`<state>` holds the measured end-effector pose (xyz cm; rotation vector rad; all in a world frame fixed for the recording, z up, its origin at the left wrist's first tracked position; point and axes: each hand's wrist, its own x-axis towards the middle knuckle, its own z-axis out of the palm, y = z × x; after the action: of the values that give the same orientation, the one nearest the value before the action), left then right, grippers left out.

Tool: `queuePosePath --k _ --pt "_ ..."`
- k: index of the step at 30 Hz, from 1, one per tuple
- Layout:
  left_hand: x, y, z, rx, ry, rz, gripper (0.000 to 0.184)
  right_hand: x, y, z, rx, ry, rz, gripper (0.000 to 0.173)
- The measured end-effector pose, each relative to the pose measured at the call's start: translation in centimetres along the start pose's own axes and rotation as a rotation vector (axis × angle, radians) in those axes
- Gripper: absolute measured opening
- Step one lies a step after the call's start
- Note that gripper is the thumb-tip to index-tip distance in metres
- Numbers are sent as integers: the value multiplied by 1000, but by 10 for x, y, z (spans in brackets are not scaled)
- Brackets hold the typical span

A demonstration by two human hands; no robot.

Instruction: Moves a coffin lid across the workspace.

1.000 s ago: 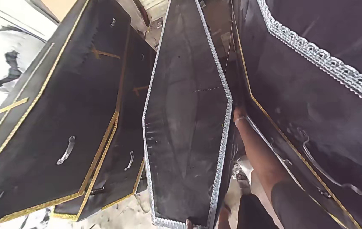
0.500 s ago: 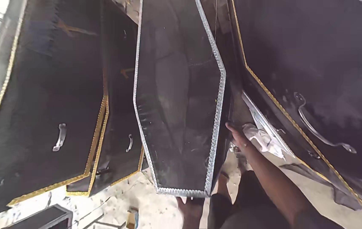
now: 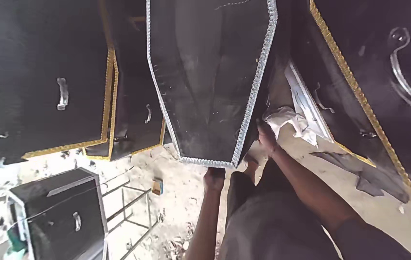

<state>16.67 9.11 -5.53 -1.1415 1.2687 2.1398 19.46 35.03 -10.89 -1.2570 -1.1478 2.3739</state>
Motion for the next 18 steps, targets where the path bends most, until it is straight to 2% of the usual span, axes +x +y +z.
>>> queuePosePath --k 3,5,6,9,11,13,14,16,18 --pt "-3 -4 -9 -9 -7 16 34 -10 9 9 88 -2 54 51" --pt "-5 -4 -12 21 -6 16 34 -22 7 11 141 -36 87 41" --pt "-5 -3 -17 25 -49 7 36 -29 9 10 157 -75 86 34" --pt "0 -2 -34 25 -181 -30 41 -45 27 0 234 -218 37 27" --pt "2 -3 -39 22 -236 -44 43 -53 33 0 185 -215 -1 23" --pt "2 -2 -46 45 -303 -51 42 -60 32 6 98 -139 -16 21" --pt "4 0 -49 56 -342 -54 40 -63 30 12 24 -73 -9 27" --pt "10 5 -48 65 -421 -50 30 -67 22 20 -112 21 74 55" --pt "17 11 -45 101 -483 -57 23 -70 22 25 -107 64 127 69"
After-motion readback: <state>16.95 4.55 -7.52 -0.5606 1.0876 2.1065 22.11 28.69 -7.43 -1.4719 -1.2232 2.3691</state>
